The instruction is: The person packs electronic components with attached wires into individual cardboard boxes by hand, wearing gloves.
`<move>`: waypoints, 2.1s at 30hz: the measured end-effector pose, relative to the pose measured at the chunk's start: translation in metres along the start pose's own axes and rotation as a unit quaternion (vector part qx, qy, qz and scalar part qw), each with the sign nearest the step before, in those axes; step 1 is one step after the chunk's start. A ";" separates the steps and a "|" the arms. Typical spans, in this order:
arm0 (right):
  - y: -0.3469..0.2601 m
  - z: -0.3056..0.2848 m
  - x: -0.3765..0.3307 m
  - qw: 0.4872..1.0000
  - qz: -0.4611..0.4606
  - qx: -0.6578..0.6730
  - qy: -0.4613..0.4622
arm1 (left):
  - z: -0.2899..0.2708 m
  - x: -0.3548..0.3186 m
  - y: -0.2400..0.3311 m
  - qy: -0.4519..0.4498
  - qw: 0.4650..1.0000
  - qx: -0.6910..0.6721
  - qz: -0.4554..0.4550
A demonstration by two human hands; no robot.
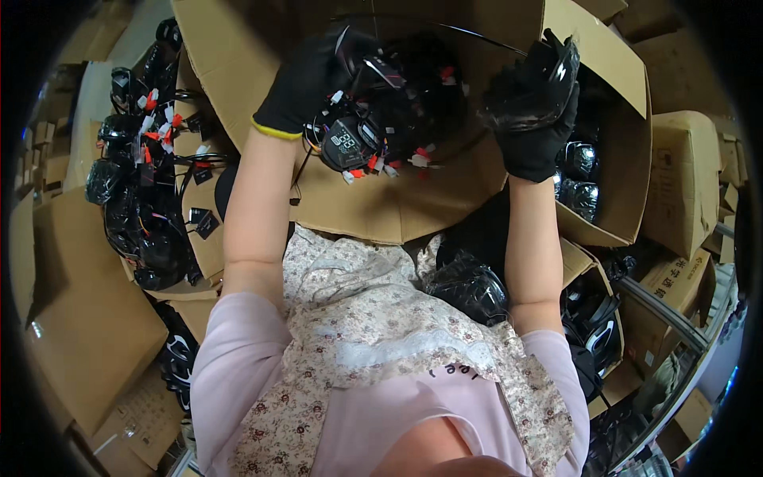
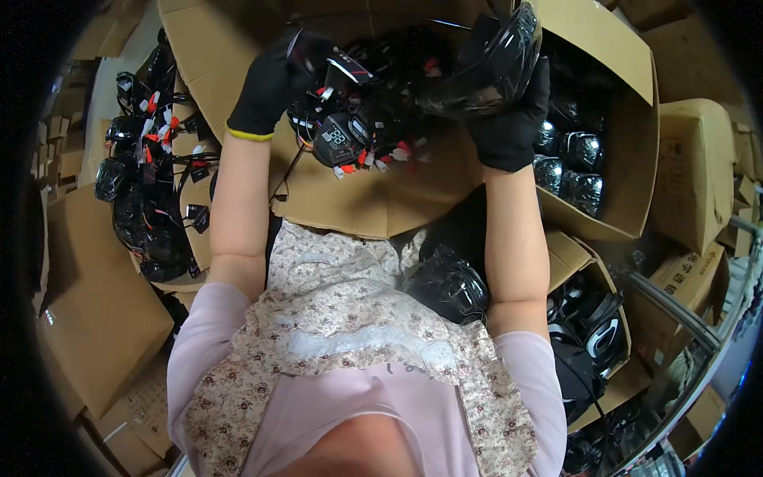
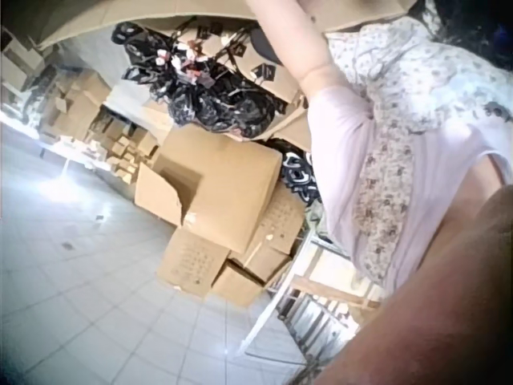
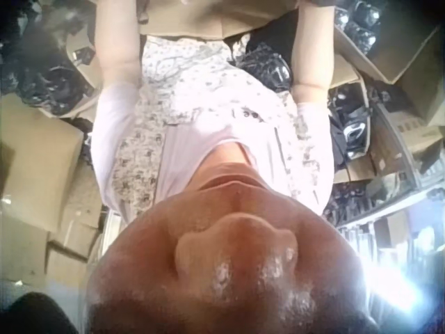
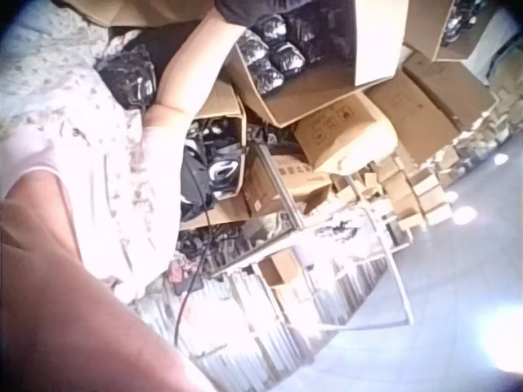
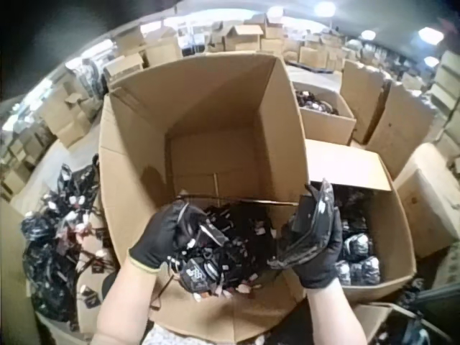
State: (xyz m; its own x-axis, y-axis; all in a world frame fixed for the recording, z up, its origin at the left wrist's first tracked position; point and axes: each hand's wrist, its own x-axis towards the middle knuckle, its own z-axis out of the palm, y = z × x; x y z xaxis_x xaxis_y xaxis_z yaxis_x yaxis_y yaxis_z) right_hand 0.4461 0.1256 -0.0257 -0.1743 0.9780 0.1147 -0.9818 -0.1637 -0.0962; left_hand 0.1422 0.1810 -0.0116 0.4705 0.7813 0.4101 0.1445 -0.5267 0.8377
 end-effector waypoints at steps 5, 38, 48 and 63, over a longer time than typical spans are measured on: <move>-0.006 -0.009 0.000 0.999 0.000 -0.009 -0.052 | -0.008 -0.011 -0.016 -0.046 0.794 0.604 0.057; 0.073 -0.009 -0.014 0.820 0.004 -0.567 -0.073 | 0.015 -0.106 0.089 0.192 0.863 -0.466 -0.039; 0.064 -0.013 -0.006 0.833 0.135 -0.527 -0.099 | -0.254 -0.229 0.231 0.206 0.880 -0.419 0.086; 0.041 -0.030 -0.001 0.836 0.079 -0.541 -0.039 | -0.263 -0.457 0.164 0.067 0.805 0.178 -0.562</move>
State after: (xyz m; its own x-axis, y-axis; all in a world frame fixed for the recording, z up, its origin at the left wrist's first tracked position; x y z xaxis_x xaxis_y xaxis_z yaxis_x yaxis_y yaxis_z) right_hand 0.4078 0.1220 -0.0598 -0.3410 0.9370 0.0753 -0.3107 -0.0367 -0.9498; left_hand -0.2779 -0.1742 0.0331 -0.2260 0.8479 -0.4796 0.6649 0.4941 0.5602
